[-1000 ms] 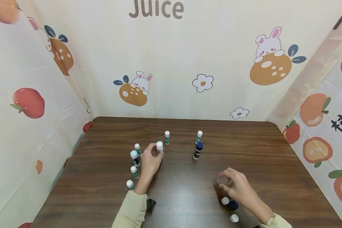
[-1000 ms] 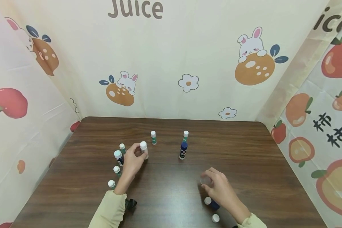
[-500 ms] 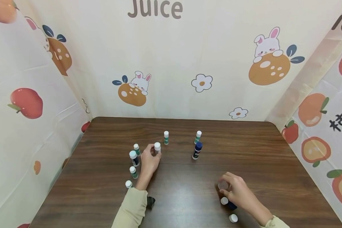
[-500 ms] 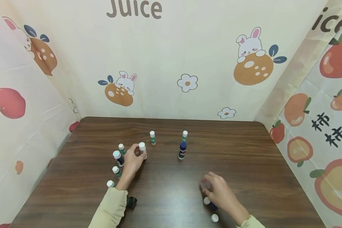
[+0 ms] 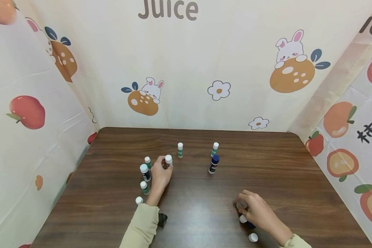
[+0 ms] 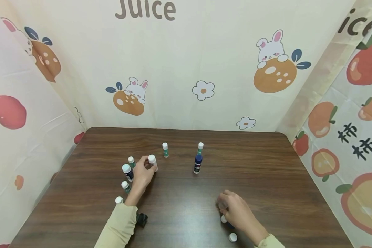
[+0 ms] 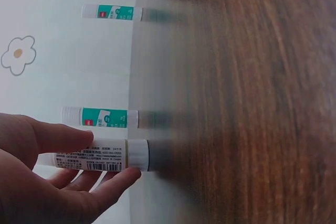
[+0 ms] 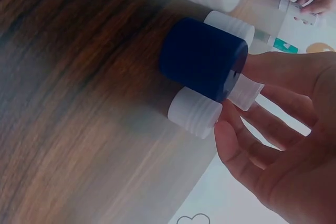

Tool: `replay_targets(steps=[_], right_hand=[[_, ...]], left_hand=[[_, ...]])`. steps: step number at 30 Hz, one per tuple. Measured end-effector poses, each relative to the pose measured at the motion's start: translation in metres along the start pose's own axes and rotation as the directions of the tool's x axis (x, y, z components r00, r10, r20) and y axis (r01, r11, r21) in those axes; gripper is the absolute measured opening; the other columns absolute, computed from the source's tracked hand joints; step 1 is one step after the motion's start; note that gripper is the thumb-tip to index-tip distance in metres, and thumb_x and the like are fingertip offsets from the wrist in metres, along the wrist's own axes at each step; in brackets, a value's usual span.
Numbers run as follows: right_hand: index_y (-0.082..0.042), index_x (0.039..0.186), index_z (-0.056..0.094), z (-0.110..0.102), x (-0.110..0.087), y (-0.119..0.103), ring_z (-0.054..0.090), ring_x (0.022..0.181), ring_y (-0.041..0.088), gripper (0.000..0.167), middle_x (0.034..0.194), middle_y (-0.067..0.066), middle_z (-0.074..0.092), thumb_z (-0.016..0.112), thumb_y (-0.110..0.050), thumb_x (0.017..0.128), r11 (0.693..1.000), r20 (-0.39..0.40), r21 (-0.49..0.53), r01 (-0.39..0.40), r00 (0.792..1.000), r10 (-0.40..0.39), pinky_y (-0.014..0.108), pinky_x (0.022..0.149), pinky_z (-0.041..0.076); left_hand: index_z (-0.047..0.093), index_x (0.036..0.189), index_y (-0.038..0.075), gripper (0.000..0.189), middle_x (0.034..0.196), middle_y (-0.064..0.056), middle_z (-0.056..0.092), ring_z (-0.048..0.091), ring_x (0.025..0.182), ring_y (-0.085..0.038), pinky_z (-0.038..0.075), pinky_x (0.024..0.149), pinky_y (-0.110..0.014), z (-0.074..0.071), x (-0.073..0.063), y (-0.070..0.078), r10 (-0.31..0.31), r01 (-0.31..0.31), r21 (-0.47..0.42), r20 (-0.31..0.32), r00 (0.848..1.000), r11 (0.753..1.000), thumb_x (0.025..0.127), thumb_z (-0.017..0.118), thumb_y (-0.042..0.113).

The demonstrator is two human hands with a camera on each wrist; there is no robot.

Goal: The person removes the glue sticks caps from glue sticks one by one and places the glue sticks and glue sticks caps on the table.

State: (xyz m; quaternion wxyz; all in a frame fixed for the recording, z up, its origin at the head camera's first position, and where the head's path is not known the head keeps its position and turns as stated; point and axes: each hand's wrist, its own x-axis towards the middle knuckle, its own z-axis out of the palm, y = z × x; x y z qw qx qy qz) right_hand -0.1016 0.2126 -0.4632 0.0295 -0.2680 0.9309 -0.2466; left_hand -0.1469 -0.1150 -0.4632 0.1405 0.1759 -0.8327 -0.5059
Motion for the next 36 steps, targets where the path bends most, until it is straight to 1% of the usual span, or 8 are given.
replay_targets(steps=[3,8,15,21,24,27,30,36], right_hand=[[-0.012,0.083,0.067,0.002,0.001,0.000,0.046,0.063,0.002,0.028,0.078,-0.009,0.053,0.079,0.006,0.065,1.000,0.011,-0.021,-0.014,1.000,0.014,0.019,0.050,0.041],[-0.012,0.084,0.068,0.002,0.002,0.000,0.044,0.059,0.002,0.027,0.077,-0.006,0.053,0.077,0.006,0.067,1.000,0.044,-0.012,-0.028,0.999,0.028,0.019,0.048,0.040],[-0.013,0.084,0.068,0.002,0.001,0.000,0.045,0.062,0.004,0.026,0.078,-0.007,0.053,0.078,0.004,0.067,0.999,0.037,-0.019,-0.036,0.999,0.037,0.020,0.050,0.041],[-0.014,0.085,0.067,-0.003,-0.003,-0.004,0.047,0.063,0.006,0.027,0.081,-0.006,0.055,0.079,0.002,0.067,0.999,-0.042,0.022,-0.026,0.999,0.027,0.020,0.051,0.042],[-0.013,0.085,0.067,-0.006,-0.004,-0.008,0.053,0.066,0.007,0.028,0.083,-0.005,0.057,0.079,0.004,0.066,0.998,-0.124,0.062,-0.012,0.992,0.020,0.022,0.054,0.048],[-0.012,0.088,0.066,-0.009,-0.005,-0.013,0.057,0.069,0.010,0.032,0.085,-0.005,0.059,0.080,0.006,0.064,0.997,-0.227,0.073,0.029,0.974,-0.012,0.026,0.057,0.052],[-0.013,0.090,0.066,-0.013,-0.004,-0.020,0.057,0.071,0.011,0.037,0.087,-0.008,0.058,0.081,0.006,0.062,0.996,-0.293,0.065,0.059,0.955,-0.038,0.027,0.058,0.054],[-0.015,0.094,0.066,-0.022,0.000,-0.033,0.056,0.075,0.005,0.038,0.091,-0.007,0.060,0.083,0.001,0.063,0.992,-0.336,0.062,0.108,0.938,-0.081,0.026,0.059,0.054]], left_hand=[[0.059,0.112,0.000,0.034,0.107,-0.017,0.064,0.061,0.101,-0.031,0.048,0.086,-0.046,0.000,-0.001,0.001,0.000,0.000,-0.017,-0.013,1.000,1.000,0.079,0.067,-0.001],[0.058,0.113,0.005,0.038,0.109,-0.015,0.062,0.061,0.099,-0.027,0.051,0.083,-0.043,-0.001,-0.002,0.006,0.037,-0.040,-0.080,-0.046,0.998,0.996,0.077,0.068,-0.002],[0.058,0.114,0.005,0.044,0.116,-0.013,0.059,0.057,0.110,-0.028,0.047,0.094,-0.040,-0.008,-0.010,0.023,0.094,-0.103,-0.130,-0.073,0.993,0.986,0.073,0.067,-0.006],[0.060,0.112,0.007,0.044,0.113,-0.009,0.059,0.054,0.113,-0.026,0.044,0.099,-0.038,-0.012,-0.021,0.039,0.161,-0.178,-0.150,-0.117,0.980,0.973,0.071,0.069,-0.005],[0.061,0.112,0.006,0.044,0.114,-0.008,0.059,0.053,0.114,-0.025,0.044,0.099,-0.038,-0.010,-0.025,0.046,0.215,-0.234,-0.192,-0.116,0.970,0.953,0.071,0.071,-0.004],[0.060,0.112,0.006,0.043,0.115,-0.009,0.059,0.052,0.115,-0.025,0.045,0.097,-0.039,-0.007,-0.027,0.051,0.262,-0.275,-0.234,-0.089,0.961,0.932,0.072,0.072,-0.003],[0.060,0.114,0.007,0.044,0.116,-0.010,0.060,0.053,0.114,-0.025,0.047,0.094,-0.041,-0.002,-0.029,0.053,0.273,-0.279,-0.259,-0.060,0.960,0.924,0.073,0.073,-0.001],[0.060,0.116,0.008,0.047,0.116,-0.010,0.060,0.052,0.116,-0.027,0.048,0.093,-0.044,0.011,-0.029,0.049,0.259,-0.255,-0.264,-0.020,0.966,0.930,0.071,0.073,0.000]])
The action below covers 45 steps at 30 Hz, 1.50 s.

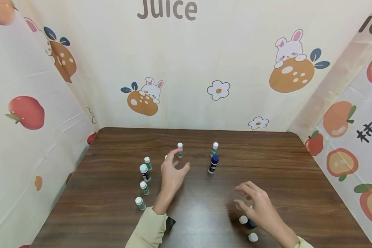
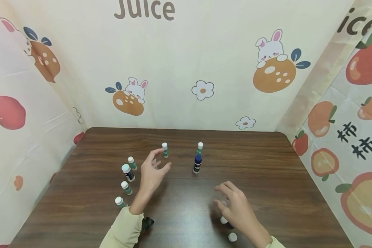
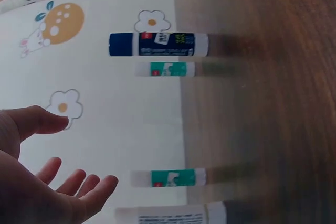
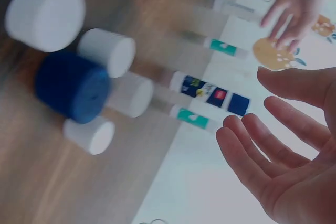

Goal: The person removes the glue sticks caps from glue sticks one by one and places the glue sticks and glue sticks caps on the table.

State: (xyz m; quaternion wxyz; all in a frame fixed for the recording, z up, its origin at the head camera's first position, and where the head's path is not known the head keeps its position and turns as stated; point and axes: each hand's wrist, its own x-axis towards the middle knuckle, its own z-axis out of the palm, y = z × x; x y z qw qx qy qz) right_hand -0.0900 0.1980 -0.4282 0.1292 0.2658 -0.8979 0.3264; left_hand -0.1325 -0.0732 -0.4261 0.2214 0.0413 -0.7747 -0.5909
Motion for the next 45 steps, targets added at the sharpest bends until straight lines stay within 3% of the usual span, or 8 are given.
replay_targets(steps=[7,16,23,30,38,45], right_hand=[[-0.016,0.098,0.066,-0.004,0.007,-0.015,0.056,0.078,0.004,0.040,0.096,-0.010,0.059,0.081,0.002,0.066,0.997,-0.026,0.049,0.052,0.998,-0.051,0.025,0.060,0.055],[-0.014,0.099,0.066,-0.004,0.017,-0.025,0.055,0.079,0.005,0.044,0.097,-0.011,0.059,0.082,0.004,0.063,0.986,-0.104,0.063,0.155,0.984,-0.148,0.018,0.063,0.052],[-0.013,0.097,0.067,0.000,0.022,-0.030,0.055,0.078,0.006,0.044,0.095,-0.012,0.059,0.082,0.006,0.061,0.985,-0.111,0.079,0.157,0.983,-0.147,0.018,0.062,0.052],[-0.014,0.095,0.067,0.002,0.025,-0.032,0.057,0.076,0.005,0.044,0.094,-0.010,0.060,0.083,0.007,0.060,0.986,-0.107,0.084,0.146,0.985,-0.136,0.020,0.060,0.053],[-0.017,0.094,0.066,0.002,0.028,-0.032,0.057,0.075,0.004,0.044,0.092,-0.012,0.060,0.082,0.008,0.061,0.984,-0.117,0.102,0.147,0.984,-0.135,0.021,0.059,0.054],[-0.017,0.093,0.065,0.003,0.031,-0.030,0.056,0.073,0.006,0.042,0.091,-0.013,0.059,0.082,0.007,0.063,0.984,-0.109,0.120,0.135,0.986,-0.122,0.019,0.057,0.053]], left_hand=[[0.057,0.120,0.007,0.053,0.115,-0.010,0.058,0.053,0.114,-0.027,0.047,0.094,-0.044,0.011,0.001,-0.013,-0.075,0.075,0.027,0.012,0.997,0.997,0.071,0.073,0.002],[0.043,0.131,0.005,0.066,0.123,-0.021,0.049,0.047,0.114,-0.035,0.045,0.093,-0.048,0.022,0.004,-0.024,-0.113,0.113,0.040,0.005,0.994,0.993,0.071,0.069,0.001],[0.030,0.142,0.010,0.075,0.141,-0.018,0.040,0.037,0.129,-0.030,0.036,0.103,-0.050,0.031,0.006,-0.021,-0.213,0.210,0.109,0.016,0.977,0.972,0.078,0.069,0.009],[0.021,0.147,0.009,0.082,0.152,-0.014,0.025,0.028,0.136,-0.031,0.031,0.107,-0.049,0.040,0.008,-0.025,-0.242,0.242,0.115,-0.013,0.970,0.963,0.079,0.068,0.008],[0.018,0.147,0.008,0.076,0.148,-0.019,0.028,0.029,0.135,-0.032,0.031,0.107,-0.049,0.055,0.017,-0.035,-0.289,0.294,0.081,-0.066,0.955,0.952,0.085,0.061,0.011],[0.020,0.144,0.000,0.059,0.145,-0.025,0.028,0.028,0.134,-0.036,0.031,0.106,-0.051,0.061,0.025,-0.043,-0.295,0.299,0.033,-0.092,0.951,0.954,0.093,0.049,0.008]])
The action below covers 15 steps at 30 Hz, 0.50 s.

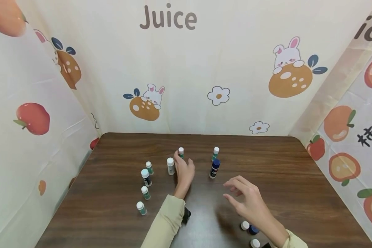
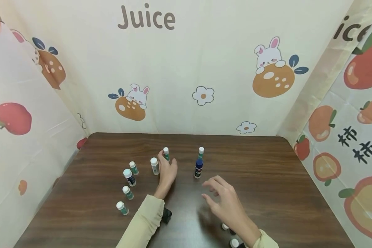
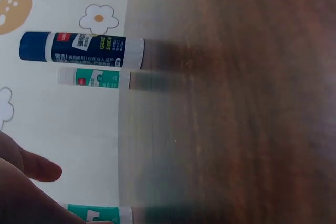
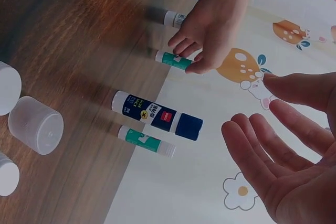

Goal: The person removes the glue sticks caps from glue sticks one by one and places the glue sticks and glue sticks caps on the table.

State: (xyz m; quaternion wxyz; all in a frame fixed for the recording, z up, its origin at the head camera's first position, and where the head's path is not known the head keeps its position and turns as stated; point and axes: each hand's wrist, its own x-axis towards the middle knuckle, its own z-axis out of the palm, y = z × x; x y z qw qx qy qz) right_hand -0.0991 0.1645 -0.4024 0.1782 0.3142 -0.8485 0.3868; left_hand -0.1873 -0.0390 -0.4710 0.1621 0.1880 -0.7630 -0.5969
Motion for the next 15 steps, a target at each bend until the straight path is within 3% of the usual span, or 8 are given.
replay_targets(steps=[10,15], right_hand=[[-0.018,0.092,0.065,0.001,0.007,0.002,0.056,0.071,0.009,0.042,0.089,-0.013,0.058,0.081,0.008,0.063,1.000,-0.003,0.001,0.018,1.000,-0.018,0.021,0.057,0.053],[-0.017,0.093,0.065,0.002,0.014,0.003,0.057,0.070,0.012,0.040,0.087,-0.013,0.057,0.081,0.006,0.064,1.000,0.002,0.001,0.022,1.000,-0.022,0.021,0.058,0.053]], left_hand=[[0.037,0.125,-0.004,0.037,0.128,-0.028,0.045,0.042,0.123,-0.040,0.037,0.101,-0.050,0.007,0.017,-0.006,-0.009,0.012,0.033,-0.093,0.996,0.999,0.092,0.051,0.001],[0.041,0.117,-0.002,0.025,0.121,-0.024,0.046,0.047,0.114,-0.038,0.041,0.095,-0.049,0.008,0.020,-0.007,-0.024,0.030,0.069,-0.085,0.996,0.997,0.093,0.049,0.002]])
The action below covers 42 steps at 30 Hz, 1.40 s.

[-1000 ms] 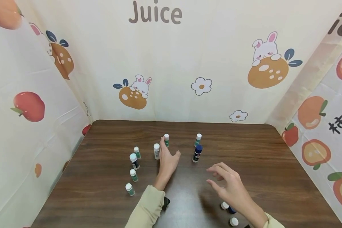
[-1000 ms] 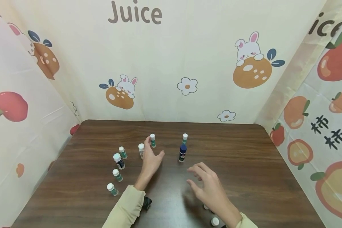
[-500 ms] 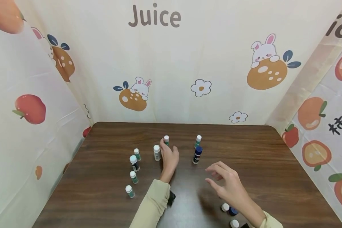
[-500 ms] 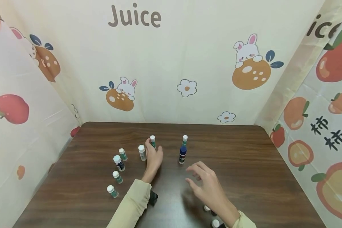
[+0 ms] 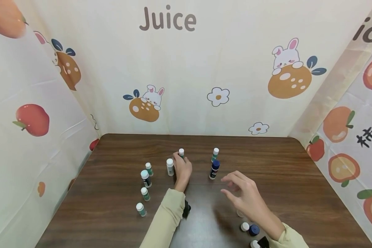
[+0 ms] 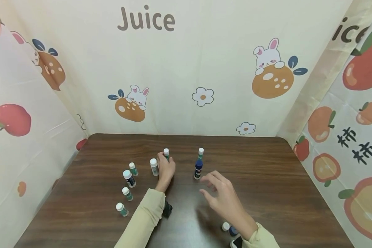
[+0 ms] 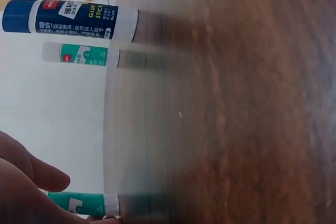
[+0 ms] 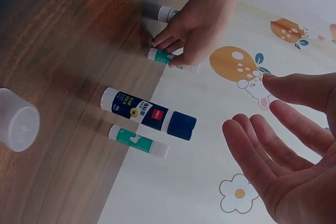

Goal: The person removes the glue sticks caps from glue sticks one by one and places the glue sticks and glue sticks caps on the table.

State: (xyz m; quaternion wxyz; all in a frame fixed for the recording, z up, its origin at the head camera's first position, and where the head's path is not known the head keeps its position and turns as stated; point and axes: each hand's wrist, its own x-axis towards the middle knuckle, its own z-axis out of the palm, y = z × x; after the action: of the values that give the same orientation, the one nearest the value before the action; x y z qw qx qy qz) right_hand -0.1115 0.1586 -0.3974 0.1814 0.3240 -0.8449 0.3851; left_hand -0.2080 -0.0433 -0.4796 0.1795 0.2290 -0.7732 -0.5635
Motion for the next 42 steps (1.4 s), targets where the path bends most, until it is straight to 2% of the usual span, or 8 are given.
replay_targets(steps=[8,16,25,29,33,37,42], right_hand=[[-0.016,0.095,0.066,0.006,0.013,0.000,0.057,0.073,0.008,0.039,0.090,-0.011,0.058,0.081,0.004,0.065,1.000,0.022,0.019,0.003,1.000,-0.003,0.022,0.059,0.053],[-0.012,0.096,0.066,0.009,0.024,0.000,0.057,0.072,0.013,0.037,0.086,-0.009,0.056,0.081,0.004,0.066,0.998,0.015,0.055,0.004,1.000,-0.004,0.022,0.059,0.054],[-0.009,0.095,0.066,0.010,0.034,0.003,0.059,0.072,0.014,0.038,0.087,-0.005,0.059,0.080,0.008,0.064,0.997,-0.009,0.072,0.020,1.000,-0.020,0.025,0.057,0.055],[-0.008,0.095,0.067,0.010,0.037,0.006,0.059,0.071,0.019,0.039,0.085,-0.005,0.059,0.080,0.010,0.063,0.996,-0.025,0.081,0.032,0.999,-0.030,0.025,0.057,0.055],[-0.009,0.095,0.067,0.009,0.041,0.009,0.059,0.072,0.014,0.037,0.086,-0.006,0.059,0.080,0.009,0.065,0.996,-0.022,0.083,0.021,1.000,-0.020,0.025,0.057,0.055],[-0.009,0.096,0.067,0.009,0.044,0.009,0.060,0.073,0.009,0.036,0.087,-0.006,0.060,0.081,0.006,0.066,0.996,-0.010,0.093,-0.005,1.000,0.006,0.024,0.057,0.055],[-0.008,0.099,0.066,0.011,0.049,0.009,0.063,0.073,0.018,0.035,0.089,-0.004,0.060,0.080,0.003,0.069,0.991,0.018,0.129,-0.040,0.999,0.038,0.027,0.059,0.056]], left_hand=[[0.045,0.116,0.000,0.021,0.114,-0.018,0.048,0.048,0.110,-0.034,0.042,0.094,-0.047,-0.004,-0.003,0.000,0.007,-0.010,0.053,0.061,0.998,0.999,0.096,0.048,0.004],[0.047,0.115,0.000,0.022,0.111,-0.019,0.052,0.050,0.108,-0.034,0.044,0.090,-0.047,-0.015,-0.013,0.008,0.119,-0.128,0.078,0.113,0.986,0.989,0.094,0.053,0.006],[0.054,0.111,0.004,0.022,0.101,-0.012,0.056,0.053,0.096,-0.028,0.046,0.082,-0.044,-0.029,-0.023,0.016,0.233,-0.244,0.068,0.135,0.963,0.967,0.090,0.061,0.008],[0.058,0.108,0.006,0.022,0.096,-0.009,0.057,0.052,0.092,-0.026,0.045,0.080,-0.043,-0.035,-0.027,0.020,0.256,-0.267,0.066,0.140,0.956,0.961,0.088,0.065,0.009],[0.062,0.106,0.007,0.021,0.094,-0.007,0.057,0.053,0.091,-0.025,0.044,0.080,-0.043,-0.042,-0.031,0.024,0.276,-0.288,0.064,0.152,0.949,0.956,0.085,0.068,0.009],[0.065,0.104,0.009,0.021,0.094,-0.006,0.060,0.054,0.093,-0.025,0.043,0.084,-0.044,-0.048,-0.036,0.029,0.309,-0.322,0.050,0.177,0.935,0.945,0.083,0.071,0.009],[0.069,0.101,0.010,0.022,0.094,-0.005,0.062,0.056,0.092,-0.023,0.043,0.083,-0.042,-0.057,-0.042,0.038,0.368,-0.384,0.055,0.192,0.910,0.922,0.080,0.073,0.008]])
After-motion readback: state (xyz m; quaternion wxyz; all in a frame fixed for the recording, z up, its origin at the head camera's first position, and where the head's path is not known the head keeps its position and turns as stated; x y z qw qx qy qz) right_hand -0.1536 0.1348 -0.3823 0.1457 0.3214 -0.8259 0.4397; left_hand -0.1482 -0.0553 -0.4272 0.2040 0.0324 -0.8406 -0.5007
